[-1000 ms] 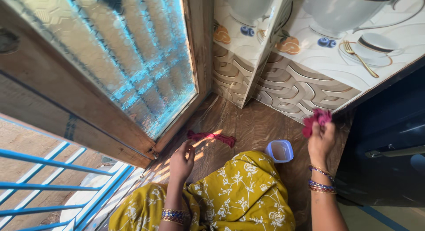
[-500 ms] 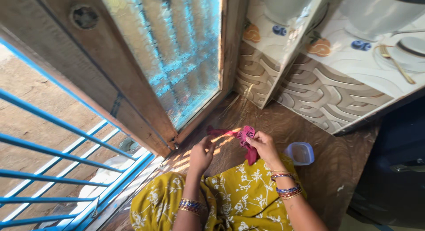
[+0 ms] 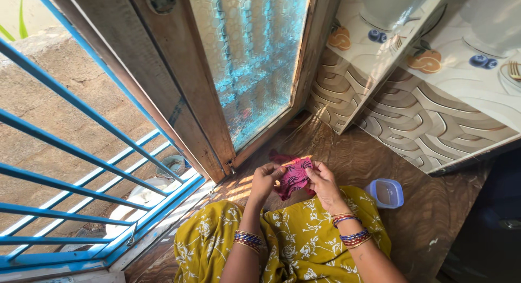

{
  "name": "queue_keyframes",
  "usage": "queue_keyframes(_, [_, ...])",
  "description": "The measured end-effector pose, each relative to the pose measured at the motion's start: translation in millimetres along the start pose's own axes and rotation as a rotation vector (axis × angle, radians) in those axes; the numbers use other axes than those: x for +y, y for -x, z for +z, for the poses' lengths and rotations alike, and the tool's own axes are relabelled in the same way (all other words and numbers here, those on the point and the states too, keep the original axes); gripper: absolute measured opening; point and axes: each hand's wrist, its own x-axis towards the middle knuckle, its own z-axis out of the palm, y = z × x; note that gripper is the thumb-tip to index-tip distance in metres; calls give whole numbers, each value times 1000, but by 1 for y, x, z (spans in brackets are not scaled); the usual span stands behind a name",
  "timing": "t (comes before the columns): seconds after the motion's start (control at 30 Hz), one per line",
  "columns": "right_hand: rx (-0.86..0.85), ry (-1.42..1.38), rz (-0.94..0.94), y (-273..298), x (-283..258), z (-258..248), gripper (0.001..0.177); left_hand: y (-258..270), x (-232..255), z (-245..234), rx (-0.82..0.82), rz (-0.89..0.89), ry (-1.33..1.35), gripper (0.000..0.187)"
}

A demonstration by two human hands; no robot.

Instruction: The person wipes a blue metal window grille and the adjacent white window frame using a pink cloth. They repeatedly dip the cloth into a small container of liquid and continue wiping the frame and grille.

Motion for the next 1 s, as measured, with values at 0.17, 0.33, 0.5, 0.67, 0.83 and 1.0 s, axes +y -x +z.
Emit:
queue_keyframes(0.17, [-63,-150,39,5,-10,17,30,-3,-3,-2,7,119,197,17])
queue_keyframes(0.33, [-140,-131,131,19,-32,44,45,0,6,3,-40,103,207,20])
queue_keyframes(0.5, [-171,52,136,20,-39,49,53,5,6,-1,13,134,162,24])
queue_keyframes(0.67, [-317,75,21,-5,-72,12,36,16,42,-6,184,226,177,22])
queue_keyframes(0.83, [-237,142,10,-58,-88,2,26,57,109,-12,499,699,-531,19])
queue_keyframes(1.0, [-77,515,-290,-93,-176,74,17,90,204,-6,557,1061,-846,16])
